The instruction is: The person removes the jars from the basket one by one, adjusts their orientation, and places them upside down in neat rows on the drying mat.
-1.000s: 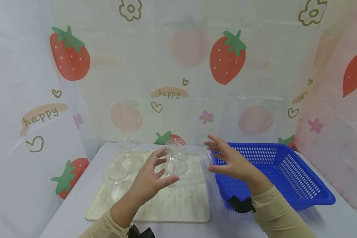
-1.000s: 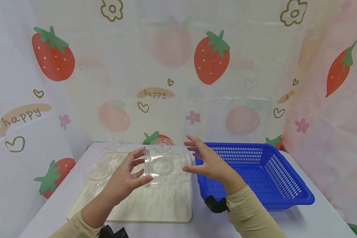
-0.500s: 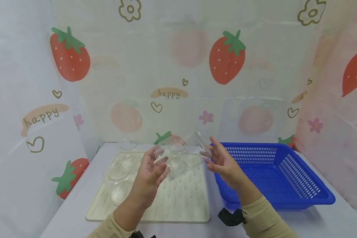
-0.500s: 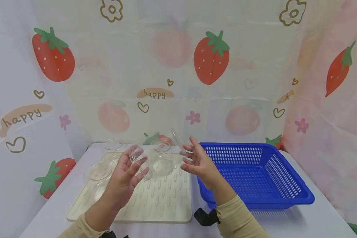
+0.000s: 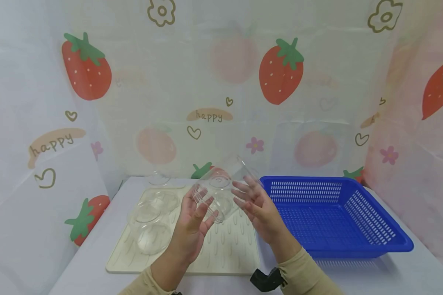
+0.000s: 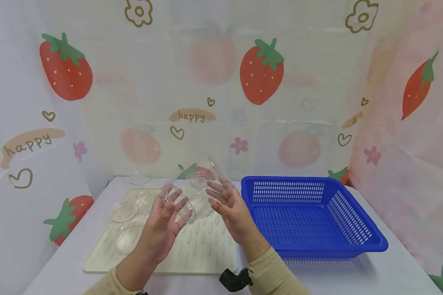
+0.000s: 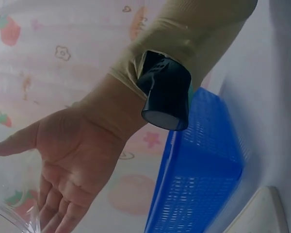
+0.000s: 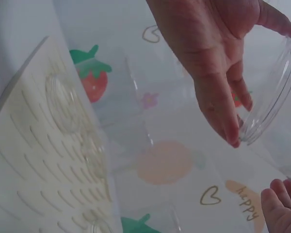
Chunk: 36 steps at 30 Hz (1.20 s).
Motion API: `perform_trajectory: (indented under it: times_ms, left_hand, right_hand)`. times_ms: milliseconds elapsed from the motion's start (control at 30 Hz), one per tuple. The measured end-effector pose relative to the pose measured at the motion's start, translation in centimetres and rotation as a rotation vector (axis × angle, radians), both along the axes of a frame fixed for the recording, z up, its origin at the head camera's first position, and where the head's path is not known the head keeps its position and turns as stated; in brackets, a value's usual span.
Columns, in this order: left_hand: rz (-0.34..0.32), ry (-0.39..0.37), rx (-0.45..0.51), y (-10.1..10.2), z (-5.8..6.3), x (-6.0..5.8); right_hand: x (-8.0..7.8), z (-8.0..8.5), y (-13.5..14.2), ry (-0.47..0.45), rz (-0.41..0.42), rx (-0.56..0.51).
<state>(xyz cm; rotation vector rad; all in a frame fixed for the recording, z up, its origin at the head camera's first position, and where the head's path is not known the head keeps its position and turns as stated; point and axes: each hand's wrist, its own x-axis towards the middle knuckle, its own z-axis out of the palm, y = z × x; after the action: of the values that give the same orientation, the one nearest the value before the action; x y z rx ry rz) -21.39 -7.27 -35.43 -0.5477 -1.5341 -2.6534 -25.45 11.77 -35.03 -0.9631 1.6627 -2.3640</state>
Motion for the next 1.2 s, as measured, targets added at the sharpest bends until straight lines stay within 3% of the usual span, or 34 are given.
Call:
perform_trajectory:
  times_ms: [467, 833, 1200]
  left_hand:
    - [-0.061, 0.015, -0.101, 0.1, -0.6, 0.2]
    - [-0.095, 0.103, -0.230, -0.5, -1.0, -0.4]
    - [-0.088, 0.140, -0.425, -1.8, -0.6, -0.6]
  right_hand:
    - [0.4, 0.5, -0.6, -0.084, -0.026, -0.173]
    - [0.0, 0.6, 0.1, 0.059, -0.048, -0.149]
    - [-0.3, 1.2, 0.7, 0.092, -0.072, -0.116]
